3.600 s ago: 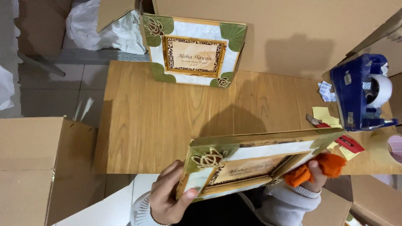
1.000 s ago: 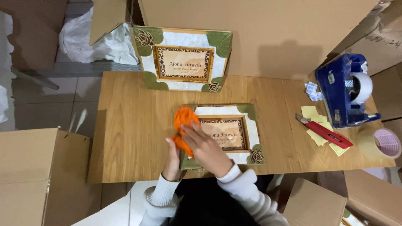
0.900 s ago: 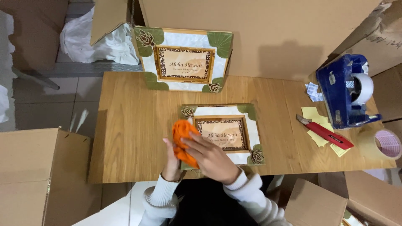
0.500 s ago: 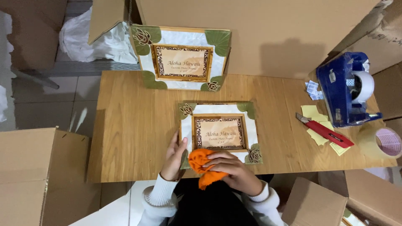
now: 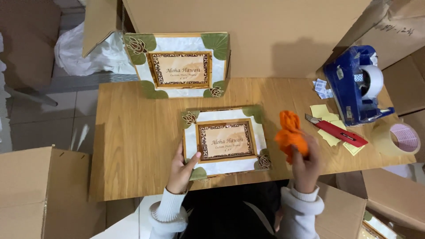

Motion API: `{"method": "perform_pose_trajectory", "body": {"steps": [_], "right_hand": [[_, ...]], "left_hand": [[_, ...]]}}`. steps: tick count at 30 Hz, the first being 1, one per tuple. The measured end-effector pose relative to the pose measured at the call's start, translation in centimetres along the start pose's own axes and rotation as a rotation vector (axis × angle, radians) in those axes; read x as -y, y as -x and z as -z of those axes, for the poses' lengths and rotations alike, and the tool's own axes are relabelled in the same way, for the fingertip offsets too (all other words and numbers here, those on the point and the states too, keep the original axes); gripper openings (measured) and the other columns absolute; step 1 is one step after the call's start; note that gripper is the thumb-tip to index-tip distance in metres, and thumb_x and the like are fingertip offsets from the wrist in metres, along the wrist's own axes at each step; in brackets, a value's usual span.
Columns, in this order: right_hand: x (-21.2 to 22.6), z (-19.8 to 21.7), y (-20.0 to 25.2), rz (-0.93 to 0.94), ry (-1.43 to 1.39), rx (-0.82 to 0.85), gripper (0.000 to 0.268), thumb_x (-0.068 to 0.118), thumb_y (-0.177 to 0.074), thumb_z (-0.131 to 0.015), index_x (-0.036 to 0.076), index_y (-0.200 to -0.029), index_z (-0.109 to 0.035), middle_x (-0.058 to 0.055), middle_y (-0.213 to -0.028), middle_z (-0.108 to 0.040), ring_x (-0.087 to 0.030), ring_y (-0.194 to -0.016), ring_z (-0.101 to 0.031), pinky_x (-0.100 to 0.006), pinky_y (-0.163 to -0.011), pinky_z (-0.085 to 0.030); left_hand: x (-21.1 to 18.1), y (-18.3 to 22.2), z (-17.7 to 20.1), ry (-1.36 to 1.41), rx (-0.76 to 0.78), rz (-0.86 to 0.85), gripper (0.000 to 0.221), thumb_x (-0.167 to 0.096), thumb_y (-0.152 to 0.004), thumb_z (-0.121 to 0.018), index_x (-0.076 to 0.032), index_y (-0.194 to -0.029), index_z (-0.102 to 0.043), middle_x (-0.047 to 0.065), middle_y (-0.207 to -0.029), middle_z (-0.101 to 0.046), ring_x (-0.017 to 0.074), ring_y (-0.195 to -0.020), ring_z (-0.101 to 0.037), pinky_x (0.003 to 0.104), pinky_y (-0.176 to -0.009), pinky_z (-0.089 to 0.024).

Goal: The person is cleaning picture frames using an orange cloth and then placing them into a box.

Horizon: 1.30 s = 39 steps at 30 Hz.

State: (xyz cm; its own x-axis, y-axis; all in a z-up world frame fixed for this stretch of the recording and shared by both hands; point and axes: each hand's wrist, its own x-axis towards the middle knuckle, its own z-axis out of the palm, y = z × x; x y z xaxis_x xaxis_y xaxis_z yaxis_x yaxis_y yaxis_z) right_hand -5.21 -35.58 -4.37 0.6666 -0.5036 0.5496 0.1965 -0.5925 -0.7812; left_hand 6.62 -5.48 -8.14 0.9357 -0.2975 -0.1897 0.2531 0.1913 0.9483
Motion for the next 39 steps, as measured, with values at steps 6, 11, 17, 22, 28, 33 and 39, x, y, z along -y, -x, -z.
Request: {"method": "perform_pose_trajectory", "body": {"steps": [6,11,17,22,28,33,39], "right_hand": [[-1.6,-5.3,-0.2,0.031,0.384,0.68,0.066,-0.01,-0.082,-0.068,0.019,-0.141,-0.064,-0.007,-0.167,-0.035,-0.05,-0.148,-0.026,-0.058,-0.112,-0.039],[-2.5,-5.4,-2.2,0.013,0.293,0.496,0.044,-0.006,-0.083,-0.07,0.003,-0.125,-0.072,-0.022,-0.131,-0.068,-0.045,-0.124,-0.061,-0.051,-0.096,-0.055],[-10.5,-2.6,-2.3,0.044,0.548,0.347,0.043,-0.01,-0.089,-0.06,0.001,-0.129,-0.07,-0.032,-0.135,-0.064,-0.052,-0.121,-0.06,-0.053,-0.101,-0.053],[-4.6,-6.3,-3.1,0.037,0.486,0.414,0.049,-0.003,-0.087,-0.064,0.011,-0.133,-0.069,-0.021,-0.14,-0.063,-0.044,-0.128,-0.058,-0.048,-0.101,-0.053],[-4.9,-7.9,-0.9,0.165,0.631,0.539,0.039,0.001,-0.089,-0.065,0.012,-0.126,-0.073,-0.01,-0.149,-0.06,-0.037,-0.137,-0.053,-0.039,-0.104,-0.052],[-3.3,-7.5,-0.2,0.215,0.744,0.552,0.03,0.008,-0.094,-0.062,0.015,-0.12,-0.075,-0.005,-0.142,-0.066,-0.03,-0.131,-0.06,-0.034,-0.095,-0.058],[-0.4,-9.1,0.0,0.18,0.809,0.57,0.024,0.018,-0.101,-0.054,0.025,-0.112,-0.074,0.006,-0.108,-0.074,-0.019,-0.099,-0.075,-0.026,-0.072,-0.06]], "left_hand": [[0.6,-0.1,0.2,-0.005,0.009,-0.012,0.082,-0.011,-0.09,-0.073,0.001,-0.159,-0.03,0.021,-0.146,-0.055,0.0214,-0.13,-0.05,0.045,-0.112,-0.044],[0.5,-0.2,0.4,-0.005,0.002,-0.013,0.084,-0.012,-0.09,-0.073,0.0,-0.16,-0.028,0.021,-0.149,-0.053,0.0225,-0.132,-0.05,0.046,-0.114,-0.042],[0.4,-0.1,0.3,0.01,0.019,-0.002,0.084,-0.012,-0.09,-0.073,-0.001,-0.16,-0.028,0.02,-0.149,-0.053,0.021,-0.132,-0.049,0.046,-0.113,-0.043],[0.0,0.0,0.1,0.02,0.012,-0.003,0.083,-0.012,-0.09,-0.073,-0.002,-0.16,-0.029,0.018,-0.149,-0.054,0.0191,-0.131,-0.048,0.045,-0.114,-0.042],[0.2,-0.1,0.2,-0.018,0.01,-0.018,0.081,-0.012,-0.091,-0.072,0.0,-0.159,-0.029,0.02,-0.15,-0.052,0.0216,-0.133,-0.048,0.047,-0.114,-0.042],[-0.4,0.0,0.0,-0.047,0.019,-0.033,0.082,-0.014,-0.092,-0.071,0.002,-0.159,-0.026,0.023,-0.152,-0.049,0.0249,-0.137,-0.045,0.049,-0.115,-0.04],[-0.1,-0.1,0.2,-0.003,0.014,-0.03,0.08,-0.013,-0.092,-0.071,0.0,-0.159,-0.029,0.02,-0.151,-0.051,0.022,-0.134,-0.047,0.047,-0.115,-0.04]]}}
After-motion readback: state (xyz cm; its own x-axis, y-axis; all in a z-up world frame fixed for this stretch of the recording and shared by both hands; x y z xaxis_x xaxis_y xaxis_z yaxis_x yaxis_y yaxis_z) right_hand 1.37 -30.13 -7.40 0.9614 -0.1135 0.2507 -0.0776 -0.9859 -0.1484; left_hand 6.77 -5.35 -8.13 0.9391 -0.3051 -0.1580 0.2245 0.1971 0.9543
